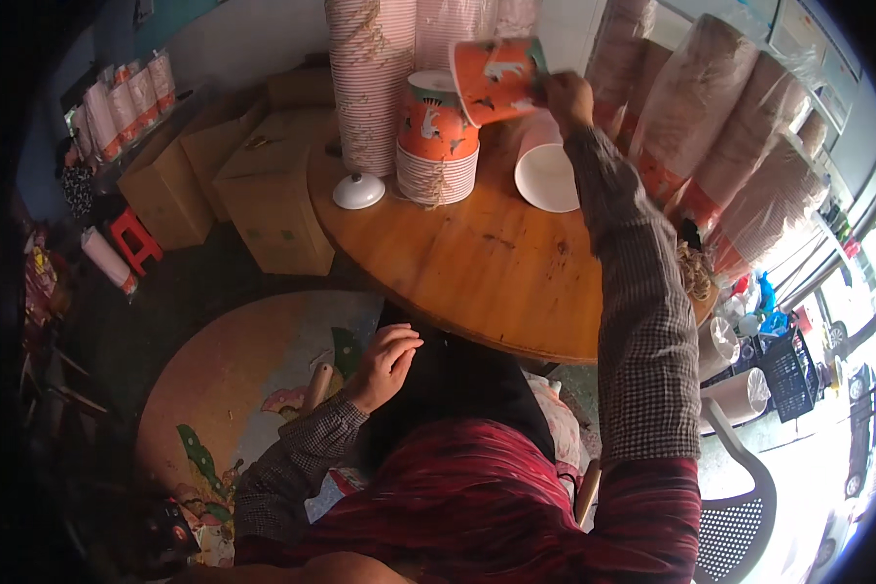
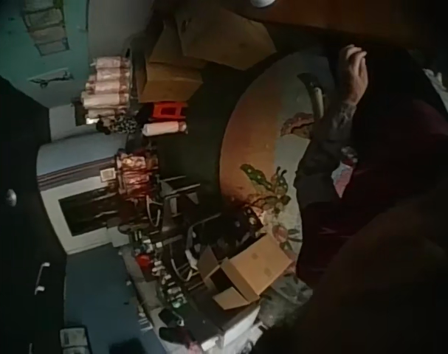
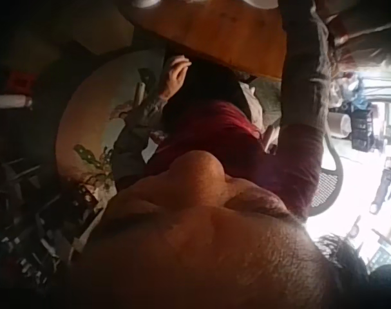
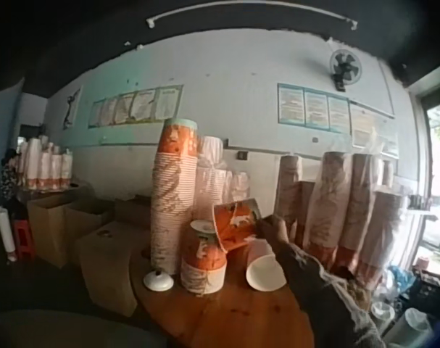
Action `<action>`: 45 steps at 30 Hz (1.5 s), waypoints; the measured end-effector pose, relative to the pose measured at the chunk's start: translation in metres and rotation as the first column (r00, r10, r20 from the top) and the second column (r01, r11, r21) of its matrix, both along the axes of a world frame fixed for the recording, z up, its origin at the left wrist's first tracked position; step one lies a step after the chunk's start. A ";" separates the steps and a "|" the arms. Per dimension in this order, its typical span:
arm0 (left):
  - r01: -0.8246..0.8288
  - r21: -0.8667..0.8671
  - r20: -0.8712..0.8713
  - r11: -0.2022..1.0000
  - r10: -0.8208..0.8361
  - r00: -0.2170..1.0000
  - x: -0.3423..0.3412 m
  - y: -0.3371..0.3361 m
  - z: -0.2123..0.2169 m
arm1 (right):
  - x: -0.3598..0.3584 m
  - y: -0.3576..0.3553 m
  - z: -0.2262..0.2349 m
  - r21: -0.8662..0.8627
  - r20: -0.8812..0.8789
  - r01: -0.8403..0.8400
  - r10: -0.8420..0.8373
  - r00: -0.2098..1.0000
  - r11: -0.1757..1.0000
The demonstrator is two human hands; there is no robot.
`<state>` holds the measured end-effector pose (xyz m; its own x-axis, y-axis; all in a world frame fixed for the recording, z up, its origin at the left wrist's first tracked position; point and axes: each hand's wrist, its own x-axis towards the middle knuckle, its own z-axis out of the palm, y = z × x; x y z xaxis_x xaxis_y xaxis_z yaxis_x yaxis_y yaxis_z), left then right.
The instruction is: Threading string handles through pre-punched holes in paper buckets for assembly.
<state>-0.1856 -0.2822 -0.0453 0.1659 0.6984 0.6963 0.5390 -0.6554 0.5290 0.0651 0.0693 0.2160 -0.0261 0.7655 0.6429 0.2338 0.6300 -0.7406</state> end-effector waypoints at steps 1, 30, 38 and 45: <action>-0.005 -0.016 0.001 1.000 0.005 1.000 -0.002 0.000 -0.004 | -0.014 0.004 0.011 0.038 0.123 -0.037 0.032 0.992 0.999; -0.023 -0.313 -0.068 0.950 0.001 0.998 -0.007 0.011 -0.011 | -0.111 0.045 0.004 0.152 0.750 -0.308 0.093 0.655 0.939; -0.050 -0.343 -0.101 0.938 0.016 0.995 -0.009 0.010 -0.014 | -0.122 0.016 0.012 0.002 0.799 -0.229 0.136 0.585 0.973; -0.002 -0.348 -0.097 0.938 -0.034 0.995 -0.006 0.019 -0.022 | -0.086 0.019 0.016 -0.108 0.711 -0.379 0.338 0.617 0.919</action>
